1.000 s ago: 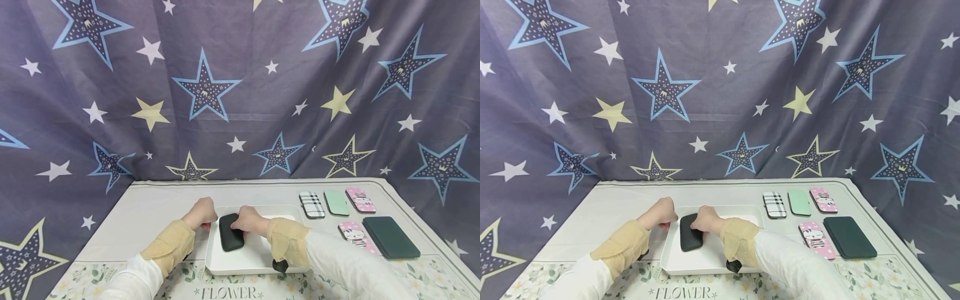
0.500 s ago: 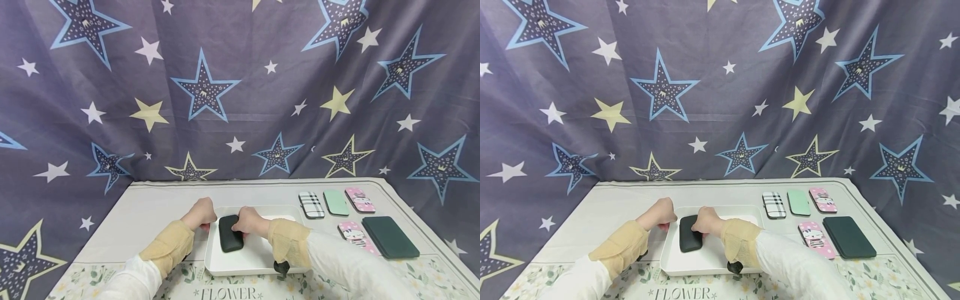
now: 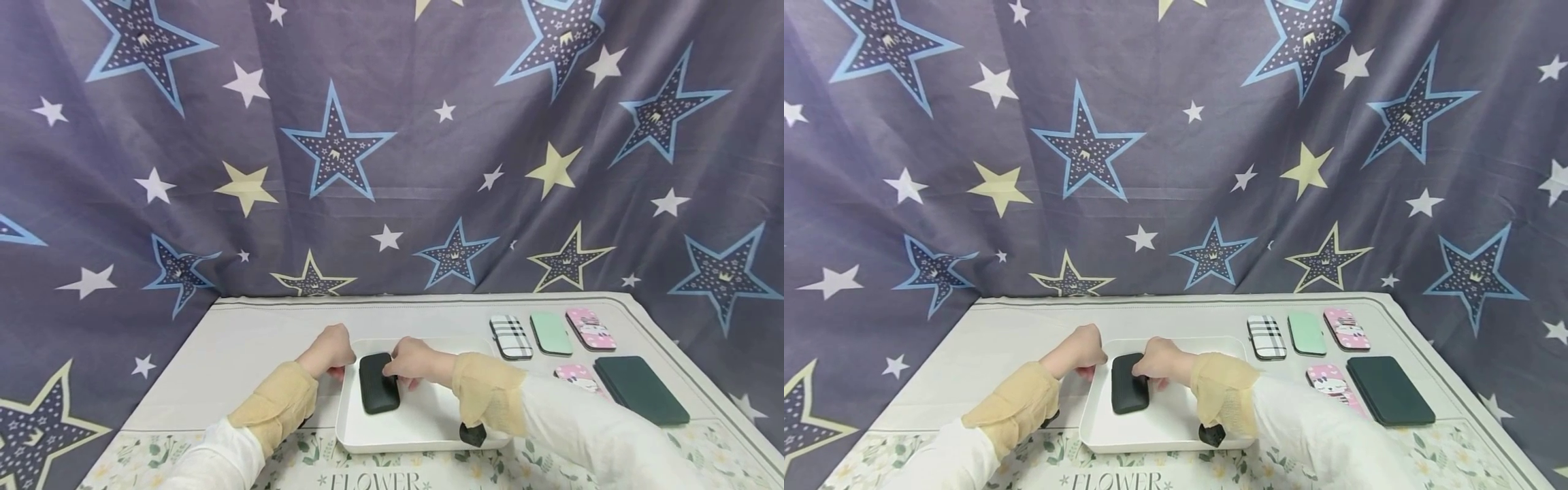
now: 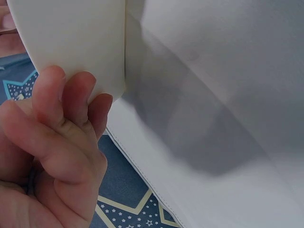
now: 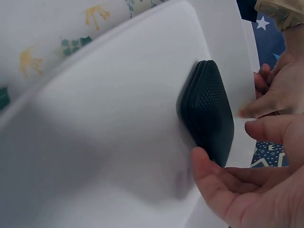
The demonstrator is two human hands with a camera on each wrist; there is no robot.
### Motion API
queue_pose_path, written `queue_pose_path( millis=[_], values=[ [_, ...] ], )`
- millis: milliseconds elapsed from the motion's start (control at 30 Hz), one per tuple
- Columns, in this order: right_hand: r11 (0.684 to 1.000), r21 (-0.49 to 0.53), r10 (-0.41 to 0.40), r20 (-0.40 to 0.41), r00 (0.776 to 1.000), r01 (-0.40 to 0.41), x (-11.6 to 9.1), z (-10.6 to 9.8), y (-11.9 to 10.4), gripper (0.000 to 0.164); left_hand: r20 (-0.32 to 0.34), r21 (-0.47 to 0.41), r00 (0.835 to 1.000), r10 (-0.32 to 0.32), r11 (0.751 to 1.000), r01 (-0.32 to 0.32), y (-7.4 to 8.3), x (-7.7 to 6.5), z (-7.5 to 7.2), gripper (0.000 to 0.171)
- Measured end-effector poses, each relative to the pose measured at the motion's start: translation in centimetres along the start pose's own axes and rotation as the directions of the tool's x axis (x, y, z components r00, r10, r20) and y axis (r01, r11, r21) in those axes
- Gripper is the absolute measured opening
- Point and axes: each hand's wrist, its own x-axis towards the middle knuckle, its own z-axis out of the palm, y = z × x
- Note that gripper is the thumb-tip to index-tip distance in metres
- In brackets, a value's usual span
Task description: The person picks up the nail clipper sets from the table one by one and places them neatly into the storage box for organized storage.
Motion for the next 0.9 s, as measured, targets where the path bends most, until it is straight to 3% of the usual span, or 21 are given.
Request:
queue_pose_path(
  millis=[167,300,400,633,900],
  values=[
    [0.989,-0.121,-0.085,0.024,0.996,0.087,-0.9,-1.0,-0.3,0.05,0.005,0.004,1.0,0.007,1.0,-0.007,0.0,-0.2,0.0,0.008],
    [0.94,-0.254,-0.227,0.04,0.973,0.23,-1.6,-1.7,-0.4,0.053,0.005,0.005,1.0,0.01,1.0,-0.01,0.0,-0.2,-0.1,0.008],
    [0.908,-0.3,-0.297,0.029,0.955,0.291,-2.3,-2.2,-0.6,0.06,0.001,0.004,1.0,0.011,1.0,-0.011,-0.1,-0.1,-0.1,0.008],
    [0.871,-0.351,-0.386,-0.06,0.92,0.343,-4.2,-4.2,-0.9,0.063,-0.013,0.008,1.0,0.01,1.0,-0.01,-0.2,-0.1,-0.1,0.009],
    [0.8,-0.478,-0.485,-0.16,0.86,0.362,-6.4,-6.6,2.0,0.064,-0.026,-0.001,1.0,0.013,1.0,-0.013,-0.1,-0.3,0.0,0.008]
  ],
)
